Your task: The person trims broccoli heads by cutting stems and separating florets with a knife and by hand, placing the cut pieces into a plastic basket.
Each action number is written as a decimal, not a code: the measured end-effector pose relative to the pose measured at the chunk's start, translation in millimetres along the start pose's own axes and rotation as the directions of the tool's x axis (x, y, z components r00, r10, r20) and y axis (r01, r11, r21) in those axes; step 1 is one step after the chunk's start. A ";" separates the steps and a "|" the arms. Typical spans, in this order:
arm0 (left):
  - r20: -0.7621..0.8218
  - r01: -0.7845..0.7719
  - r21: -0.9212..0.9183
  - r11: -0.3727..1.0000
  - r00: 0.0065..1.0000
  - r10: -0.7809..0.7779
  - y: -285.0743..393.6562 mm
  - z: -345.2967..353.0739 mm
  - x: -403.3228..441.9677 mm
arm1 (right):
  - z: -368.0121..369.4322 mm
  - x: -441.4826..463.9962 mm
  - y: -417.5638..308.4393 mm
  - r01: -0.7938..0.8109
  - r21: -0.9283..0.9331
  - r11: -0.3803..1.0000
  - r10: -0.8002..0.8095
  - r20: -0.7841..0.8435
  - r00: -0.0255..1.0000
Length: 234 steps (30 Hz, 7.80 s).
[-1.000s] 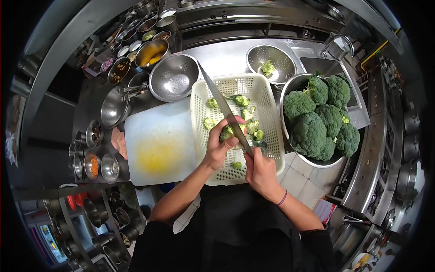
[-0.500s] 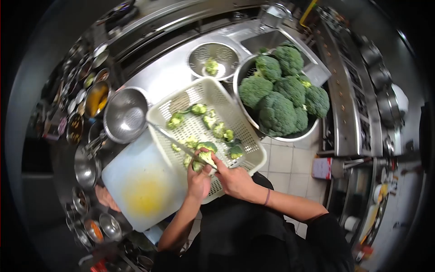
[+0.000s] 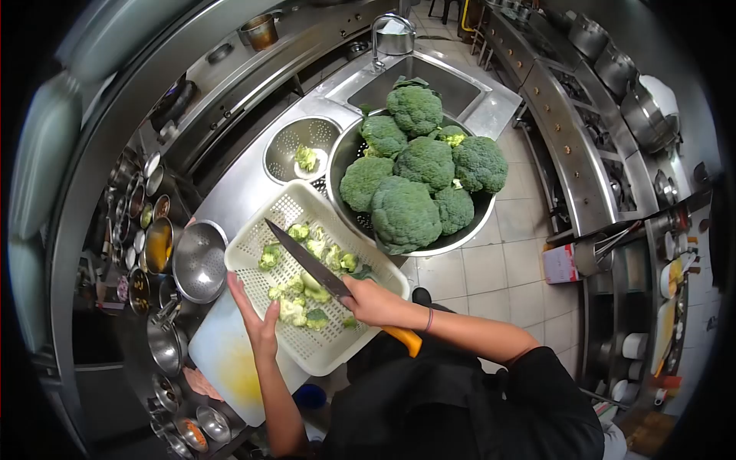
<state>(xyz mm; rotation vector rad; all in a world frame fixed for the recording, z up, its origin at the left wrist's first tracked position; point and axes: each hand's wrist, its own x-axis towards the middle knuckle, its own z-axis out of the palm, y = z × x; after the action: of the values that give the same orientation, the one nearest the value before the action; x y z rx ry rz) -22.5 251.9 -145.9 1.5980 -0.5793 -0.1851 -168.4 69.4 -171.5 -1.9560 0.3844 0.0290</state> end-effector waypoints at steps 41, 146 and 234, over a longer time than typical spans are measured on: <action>0.219 0.216 -0.976 -0.037 0.953 -0.210 -71.5 -23.7 -78.2 | -7.8 17.3 -66.1 0.727 -0.248 0.640 -0.753 -0.016 0.658; -0.224 -0.123 -0.926 0.357 0.940 -0.256 -57.9 29.4 -62.3 | -5.7 31.4 -46.7 0.523 -0.349 0.778 -0.552 0.019 0.834; 0.112 0.327 -0.903 0.278 0.804 -0.584 -45.0 -1.2 -48.4 | -62.2 32.9 -52.3 0.729 -0.213 0.651 -0.706 0.184 0.684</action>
<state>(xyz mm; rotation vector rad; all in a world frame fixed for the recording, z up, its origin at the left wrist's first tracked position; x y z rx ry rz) -51.9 275.9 -200.0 0.6108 0.2578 -0.6269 -132.2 23.9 -105.9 -2.2464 -0.5164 -0.3724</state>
